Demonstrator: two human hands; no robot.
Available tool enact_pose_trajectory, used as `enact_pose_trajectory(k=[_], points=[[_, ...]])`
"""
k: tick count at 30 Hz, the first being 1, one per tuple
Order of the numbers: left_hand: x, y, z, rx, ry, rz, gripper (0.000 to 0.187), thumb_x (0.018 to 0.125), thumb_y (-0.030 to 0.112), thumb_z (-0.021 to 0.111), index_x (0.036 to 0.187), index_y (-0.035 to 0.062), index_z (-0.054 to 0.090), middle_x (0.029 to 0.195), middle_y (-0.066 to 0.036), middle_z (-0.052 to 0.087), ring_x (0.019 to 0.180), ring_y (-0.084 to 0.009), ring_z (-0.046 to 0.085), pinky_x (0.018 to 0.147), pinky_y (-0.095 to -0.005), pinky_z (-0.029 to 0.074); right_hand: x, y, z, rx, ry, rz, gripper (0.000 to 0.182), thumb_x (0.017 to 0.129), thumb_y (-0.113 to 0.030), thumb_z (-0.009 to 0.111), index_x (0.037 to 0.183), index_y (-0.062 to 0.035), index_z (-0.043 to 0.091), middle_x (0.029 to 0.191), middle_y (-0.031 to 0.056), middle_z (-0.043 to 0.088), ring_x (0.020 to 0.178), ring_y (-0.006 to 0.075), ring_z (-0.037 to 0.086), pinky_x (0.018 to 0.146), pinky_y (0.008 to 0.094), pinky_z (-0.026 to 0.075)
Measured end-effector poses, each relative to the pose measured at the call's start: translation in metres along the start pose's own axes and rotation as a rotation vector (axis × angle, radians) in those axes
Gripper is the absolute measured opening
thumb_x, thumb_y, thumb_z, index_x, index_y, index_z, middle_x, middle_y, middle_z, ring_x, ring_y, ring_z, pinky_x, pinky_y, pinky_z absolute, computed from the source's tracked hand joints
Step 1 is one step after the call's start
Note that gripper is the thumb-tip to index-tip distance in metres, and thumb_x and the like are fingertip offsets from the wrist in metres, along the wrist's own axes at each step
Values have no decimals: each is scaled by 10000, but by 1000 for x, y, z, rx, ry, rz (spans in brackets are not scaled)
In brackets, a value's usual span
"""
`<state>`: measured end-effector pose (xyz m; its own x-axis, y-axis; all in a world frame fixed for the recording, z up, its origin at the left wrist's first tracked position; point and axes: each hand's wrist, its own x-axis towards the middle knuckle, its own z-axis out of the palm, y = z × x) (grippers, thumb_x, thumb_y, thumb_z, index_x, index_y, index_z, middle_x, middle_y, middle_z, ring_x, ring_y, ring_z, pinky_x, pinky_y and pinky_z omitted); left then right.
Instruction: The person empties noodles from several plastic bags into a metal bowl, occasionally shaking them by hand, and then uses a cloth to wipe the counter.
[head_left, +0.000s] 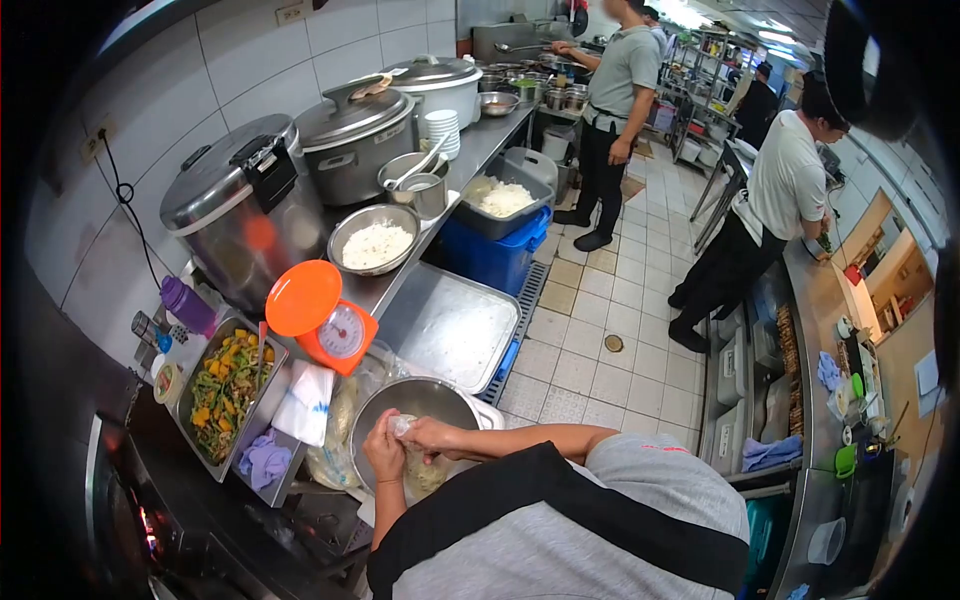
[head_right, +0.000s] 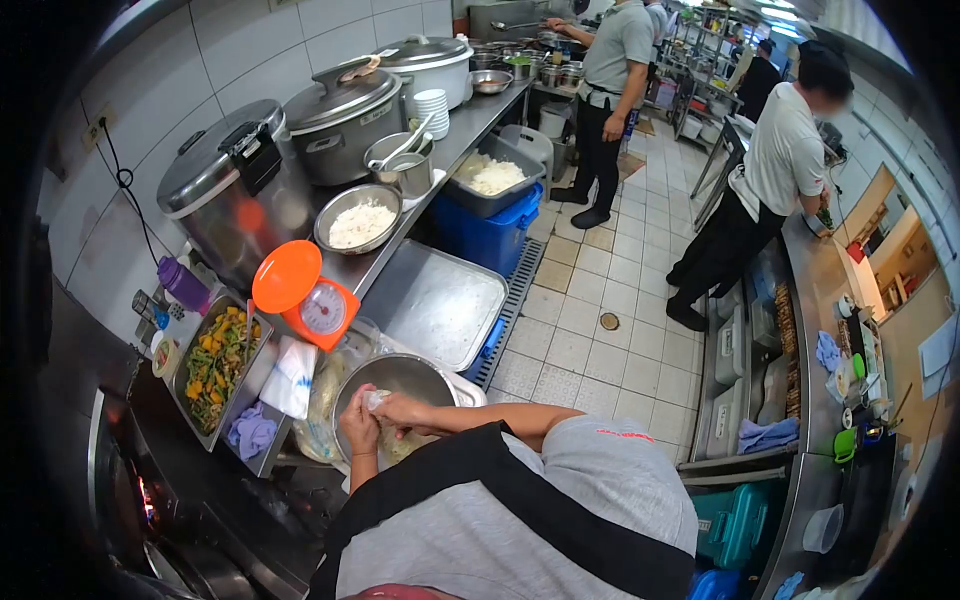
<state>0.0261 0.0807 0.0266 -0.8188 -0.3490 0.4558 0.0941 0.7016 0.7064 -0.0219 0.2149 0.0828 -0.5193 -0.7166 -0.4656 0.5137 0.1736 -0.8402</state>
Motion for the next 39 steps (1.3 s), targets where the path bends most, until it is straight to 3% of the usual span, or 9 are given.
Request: enact_pose_trajectory(k=[3,7,17,25,30,32,34,35,39], points=[[6,-22,8,-331,35,-296,223,881,149,546,1008,3,657,913,-108,679,786,-147,625,715,-281,481,11,16,-3,-139,-51,-8,305,875,-328,534,739,-55,543,586,-10,426,464,93,416,366,259,388],[7,-43,-4,-384,-146,-444,238,868,150,588,1030,-10,655,904,-67,669,792,-108,582,738,-250,471,1,16,-9,-360,-81,-50,368,888,-348,525,817,8,584,613,28,457,492,120,480,389,278,454],[5,-69,2,-731,-80,-858,300,885,193,580,1074,-36,621,964,-106,653,829,-159,605,742,-276,480,-27,9,-26,-553,-151,-192,343,910,-348,494,926,-25,607,672,4,523,532,98,504,476,253,458],[-12,-89,10,-905,52,-1186,244,844,141,537,1020,2,635,829,-96,646,656,-185,625,519,-296,496,-55,9,-38,-338,-214,-309,311,903,-338,547,1026,-62,620,681,-44,520,587,51,454,519,228,391],[-29,-92,12,-849,31,-1208,245,869,186,496,1034,53,620,803,-76,632,629,-181,609,506,-287,493,-69,1,-46,-366,-231,-329,318,888,-323,579,1009,-33,628,688,-35,537,614,52,478,543,231,409],[-22,-73,1,-834,47,-1246,248,872,198,492,1048,69,609,804,-70,628,627,-181,604,504,-286,492,-63,1,-52,-306,-117,-288,295,861,-247,572,977,18,628,764,24,603,715,106,552,670,271,454],[-17,-54,-16,-870,-70,-1230,253,879,202,479,1078,86,581,850,-69,629,678,-193,617,526,-308,504,-44,-3,-61,-308,-77,-266,306,843,-267,596,928,24,635,717,39,613,626,143,577,607,308,479],[-16,-54,-25,-907,-60,-1174,256,874,215,489,1069,73,575,878,-73,630,702,-197,623,562,-322,513,-40,-9,-64,-362,-38,-368,261,857,-257,593,890,0,624,693,15,594,603,92,547,584,275,472],[-19,-22,-62,-1015,19,-783,278,851,185,499,1090,61,571,921,-74,629,770,-188,619,651,-321,509,-35,-22,-66,-687,-22,-762,208,800,-210,605,841,-7,581,768,117,586,714,201,592,650,341,474]])
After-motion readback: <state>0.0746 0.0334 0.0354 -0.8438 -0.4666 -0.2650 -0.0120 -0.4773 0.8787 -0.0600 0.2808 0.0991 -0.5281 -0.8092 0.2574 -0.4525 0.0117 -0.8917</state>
